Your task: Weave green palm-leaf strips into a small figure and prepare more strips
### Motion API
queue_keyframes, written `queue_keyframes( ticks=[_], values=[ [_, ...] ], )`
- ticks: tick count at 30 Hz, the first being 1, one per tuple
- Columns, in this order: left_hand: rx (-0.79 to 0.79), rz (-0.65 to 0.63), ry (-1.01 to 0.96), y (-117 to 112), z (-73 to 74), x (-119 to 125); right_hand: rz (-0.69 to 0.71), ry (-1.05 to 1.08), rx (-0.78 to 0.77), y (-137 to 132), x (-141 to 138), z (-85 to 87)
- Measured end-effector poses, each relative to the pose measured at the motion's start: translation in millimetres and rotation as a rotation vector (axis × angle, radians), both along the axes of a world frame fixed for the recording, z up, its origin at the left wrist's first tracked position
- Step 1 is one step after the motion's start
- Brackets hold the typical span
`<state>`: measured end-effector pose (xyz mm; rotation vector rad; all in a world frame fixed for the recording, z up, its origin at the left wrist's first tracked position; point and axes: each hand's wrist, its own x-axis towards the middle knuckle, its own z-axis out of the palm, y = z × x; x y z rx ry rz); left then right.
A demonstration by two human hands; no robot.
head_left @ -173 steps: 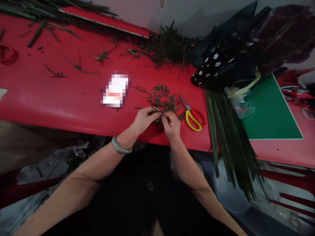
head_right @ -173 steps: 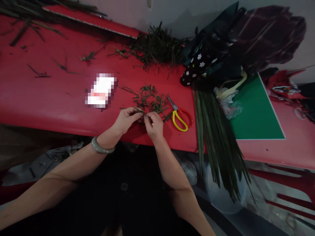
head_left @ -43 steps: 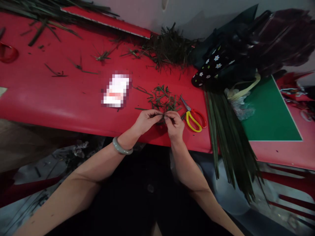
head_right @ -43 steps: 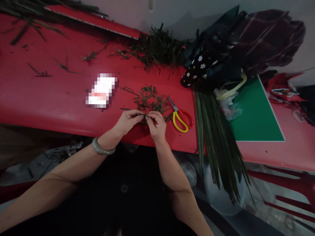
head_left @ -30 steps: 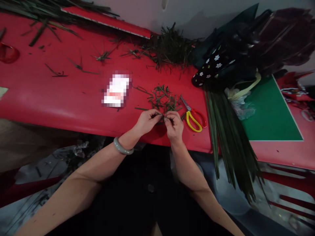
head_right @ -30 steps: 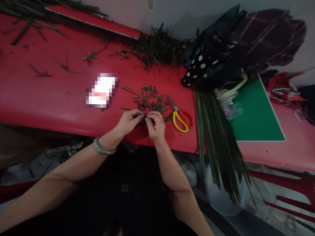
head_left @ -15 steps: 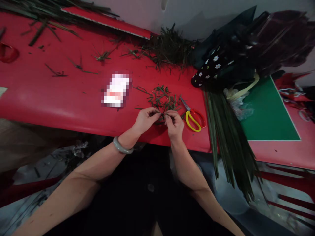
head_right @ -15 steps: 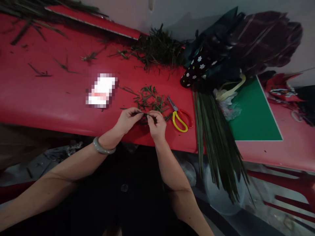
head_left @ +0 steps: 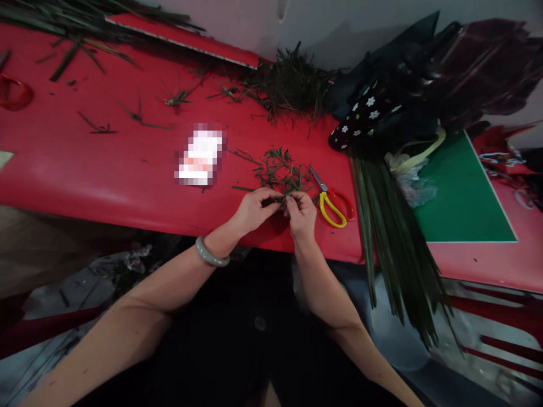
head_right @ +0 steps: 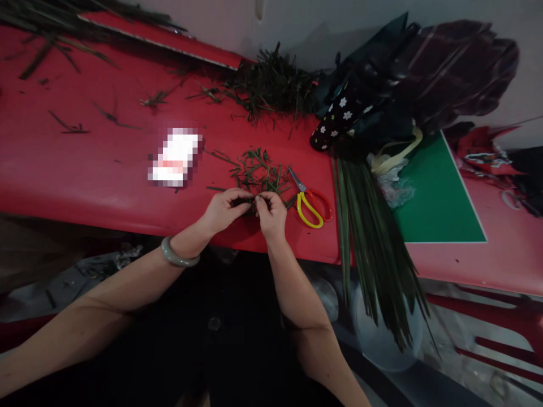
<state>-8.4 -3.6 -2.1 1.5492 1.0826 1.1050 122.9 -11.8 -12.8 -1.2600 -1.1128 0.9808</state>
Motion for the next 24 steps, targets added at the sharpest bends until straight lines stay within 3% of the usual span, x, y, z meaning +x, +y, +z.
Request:
queue_keyframes(
  ticks=[7,24],
  values=[
    [-0.074,-0.003,-0.058,-2.4,2.1,0.5,0.109,0.058,-0.030,0.2,0.8,-0.8],
    [-0.142,-0.033,-0.098,-3.7,3.3,1.8,0.024,-0.103,-0.043,0.5,2.5,-8.9]
  ],
)
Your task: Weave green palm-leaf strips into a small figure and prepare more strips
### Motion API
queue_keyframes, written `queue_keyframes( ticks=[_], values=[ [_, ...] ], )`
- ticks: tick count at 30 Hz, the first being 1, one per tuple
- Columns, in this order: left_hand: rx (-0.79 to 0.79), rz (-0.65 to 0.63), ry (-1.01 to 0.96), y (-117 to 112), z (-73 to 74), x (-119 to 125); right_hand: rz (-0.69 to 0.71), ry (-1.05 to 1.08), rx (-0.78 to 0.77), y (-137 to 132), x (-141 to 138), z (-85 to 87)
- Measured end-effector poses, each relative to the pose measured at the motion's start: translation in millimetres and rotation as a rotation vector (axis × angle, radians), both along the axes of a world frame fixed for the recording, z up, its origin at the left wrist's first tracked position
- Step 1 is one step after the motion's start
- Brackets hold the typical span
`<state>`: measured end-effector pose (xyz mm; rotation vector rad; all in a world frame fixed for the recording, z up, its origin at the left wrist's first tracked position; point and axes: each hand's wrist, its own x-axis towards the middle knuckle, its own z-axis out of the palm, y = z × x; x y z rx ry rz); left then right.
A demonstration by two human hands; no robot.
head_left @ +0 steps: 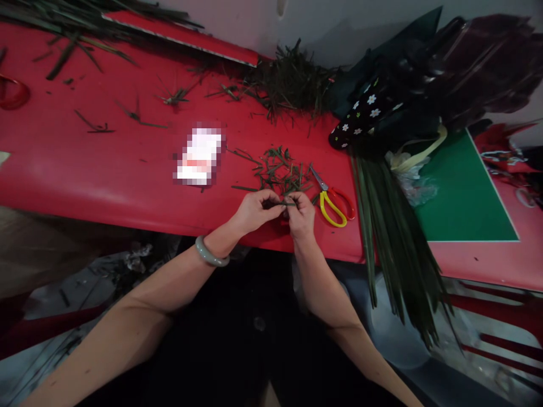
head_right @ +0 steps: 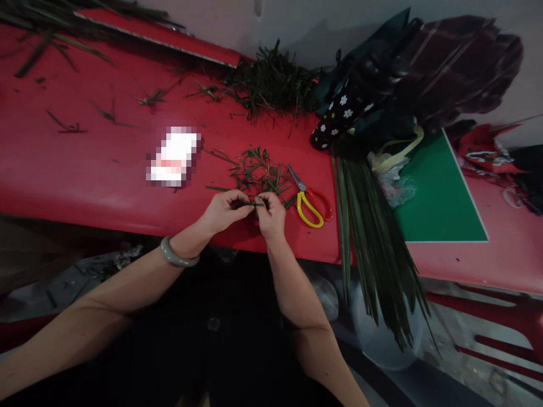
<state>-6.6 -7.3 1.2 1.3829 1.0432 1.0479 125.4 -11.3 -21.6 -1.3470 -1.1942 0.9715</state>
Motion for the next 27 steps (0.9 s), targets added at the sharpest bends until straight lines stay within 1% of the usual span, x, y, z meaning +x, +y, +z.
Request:
queue_keyframes(
  ticks=[3,7,12,17,22,24,27],
  values=[
    [-0.016,-0.008,-0.035,1,-2.2,1,-0.010,-0.053,0.014,1,1,-0.6],
    [-0.029,-0.014,-0.137,2,-5.4,2,0.007,-0.118,0.070,1,0,2.8],
    [0.015,0.049,-0.075,2,-6.6,0,0.036,-0.139,0.077,-2,-1,7.1],
    [-0.053,0.056,-0.101,1,-4.9,0,0.019,-0.194,0.064,-2,-2,7.9],
    [-0.137,0.033,-0.128,4,-2.4,2,-0.034,-0.345,0.094,-1,-1,11.4],
    [-0.174,0.026,-0.166,5,-1.2,2,-0.057,-0.371,0.108,-1,-2,12.8],
    [-0.226,0.004,-0.249,4,0.8,2,-0.074,-0.354,0.126,0,-3,13.0]
  ],
)
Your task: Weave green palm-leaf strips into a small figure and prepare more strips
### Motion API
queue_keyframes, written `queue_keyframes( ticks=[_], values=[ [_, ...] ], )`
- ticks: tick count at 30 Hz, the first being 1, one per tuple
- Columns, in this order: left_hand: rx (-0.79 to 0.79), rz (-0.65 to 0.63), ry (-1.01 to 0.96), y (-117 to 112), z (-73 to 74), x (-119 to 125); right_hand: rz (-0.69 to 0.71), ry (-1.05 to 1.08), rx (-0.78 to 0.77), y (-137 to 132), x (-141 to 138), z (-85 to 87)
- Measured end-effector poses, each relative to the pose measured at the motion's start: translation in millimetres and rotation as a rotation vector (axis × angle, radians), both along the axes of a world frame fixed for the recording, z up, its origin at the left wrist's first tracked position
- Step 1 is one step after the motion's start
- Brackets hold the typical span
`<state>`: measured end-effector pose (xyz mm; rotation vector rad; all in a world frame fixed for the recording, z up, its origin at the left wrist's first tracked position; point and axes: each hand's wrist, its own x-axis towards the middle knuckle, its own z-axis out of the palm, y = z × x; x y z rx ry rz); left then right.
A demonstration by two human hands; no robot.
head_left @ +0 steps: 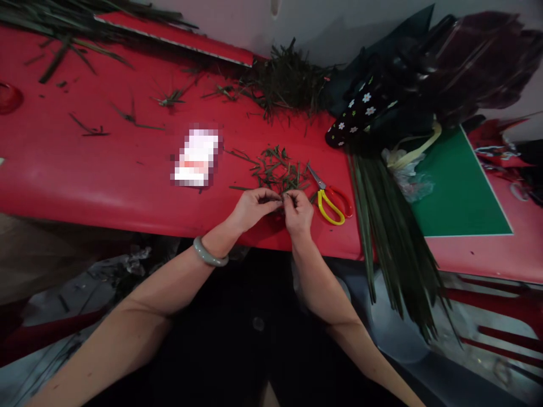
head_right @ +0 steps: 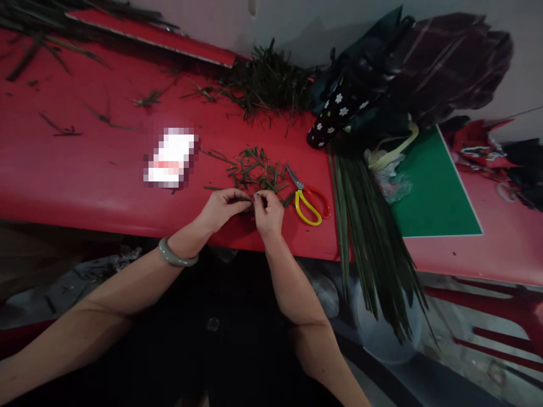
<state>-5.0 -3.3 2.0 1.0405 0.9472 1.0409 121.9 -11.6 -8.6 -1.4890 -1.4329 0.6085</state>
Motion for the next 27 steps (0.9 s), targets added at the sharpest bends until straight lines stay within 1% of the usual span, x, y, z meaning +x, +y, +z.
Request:
queue_keyframes(
  ticks=[3,6,8,11,13,15,17,20,22,27],
  values=[
    [-0.040,-0.031,-0.097,-2,1.3,-1,0.015,0.017,0.007,-2,-1,-0.7],
    [-0.072,-0.038,-0.143,-3,1.1,-2,0.027,-0.019,0.021,-5,11,-0.8],
    [-0.074,-0.023,-0.144,-2,0.0,-3,0.008,-0.135,0.061,-8,31,-0.9],
    [-0.052,0.015,-0.140,1,-2.9,-3,-0.077,-0.452,0.095,-10,70,-2.8],
    [-0.054,0.049,-0.125,3,-5.0,-2,-0.083,-0.601,0.055,-11,93,-4.9],
    [-0.073,0.067,-0.113,5,-7.0,-1,-0.081,-0.650,0.017,-10,105,-7.2],
    [-0.082,0.060,-0.126,7,-8.7,-1,-0.111,-0.669,-0.017,-8,108,-9.2],
    [-0.089,0.050,-0.191,8,-10.4,-2,-0.149,-0.704,-0.032,-5,103,-11.6],
    [-0.098,0.047,-0.234,8,-10.7,-3,-0.156,-0.703,0.007,-3,101,-13.0],
    [-0.100,0.022,-0.295,10,-9.2,-5,-0.208,-0.649,0.181,-4,104,-15.3]
  ],
)
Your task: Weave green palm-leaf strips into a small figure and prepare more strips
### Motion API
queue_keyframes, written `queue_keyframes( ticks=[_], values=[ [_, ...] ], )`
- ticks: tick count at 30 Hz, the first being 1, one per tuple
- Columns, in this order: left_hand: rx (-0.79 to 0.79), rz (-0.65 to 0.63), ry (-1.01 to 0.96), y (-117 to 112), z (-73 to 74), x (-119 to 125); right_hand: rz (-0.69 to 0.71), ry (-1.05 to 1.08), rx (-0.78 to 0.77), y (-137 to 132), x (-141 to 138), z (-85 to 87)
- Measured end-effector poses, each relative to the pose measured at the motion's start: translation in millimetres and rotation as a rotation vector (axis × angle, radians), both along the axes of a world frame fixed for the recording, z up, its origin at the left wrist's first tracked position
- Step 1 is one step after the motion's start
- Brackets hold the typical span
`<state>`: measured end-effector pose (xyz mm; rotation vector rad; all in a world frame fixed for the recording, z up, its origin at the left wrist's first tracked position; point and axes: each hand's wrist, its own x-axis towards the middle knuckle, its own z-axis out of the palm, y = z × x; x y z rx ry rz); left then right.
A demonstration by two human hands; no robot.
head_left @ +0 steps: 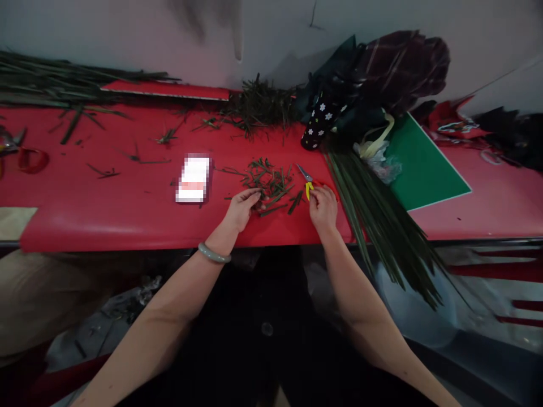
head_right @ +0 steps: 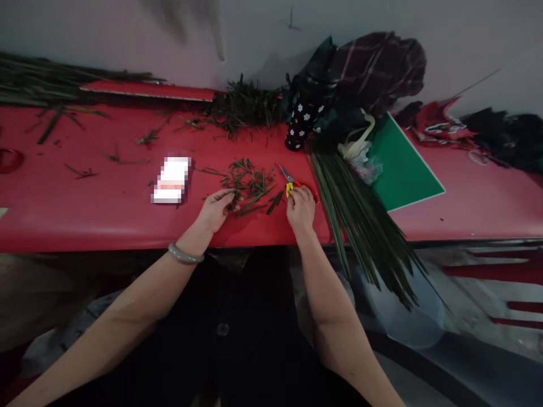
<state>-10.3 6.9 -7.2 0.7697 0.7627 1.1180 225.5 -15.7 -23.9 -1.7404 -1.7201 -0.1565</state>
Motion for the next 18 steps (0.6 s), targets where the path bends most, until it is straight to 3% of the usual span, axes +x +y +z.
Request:
queue_keyframes(
  ticks=[5,11,14,18],
  values=[
    [0.006,0.006,0.027,1,-1.4,1,0.040,0.013,0.122,-3,-1,1.7],
    [0.088,0.045,0.147,1,-7.5,5,0.115,0.106,0.133,-10,-13,9.8],
    [0.141,0.067,0.244,-3,-4.4,7,0.214,0.191,0.072,-14,-34,16.5],
    [0.165,0.006,0.300,-10,2.2,9,0.343,0.225,-0.081,-14,-68,25.3]
  ],
)
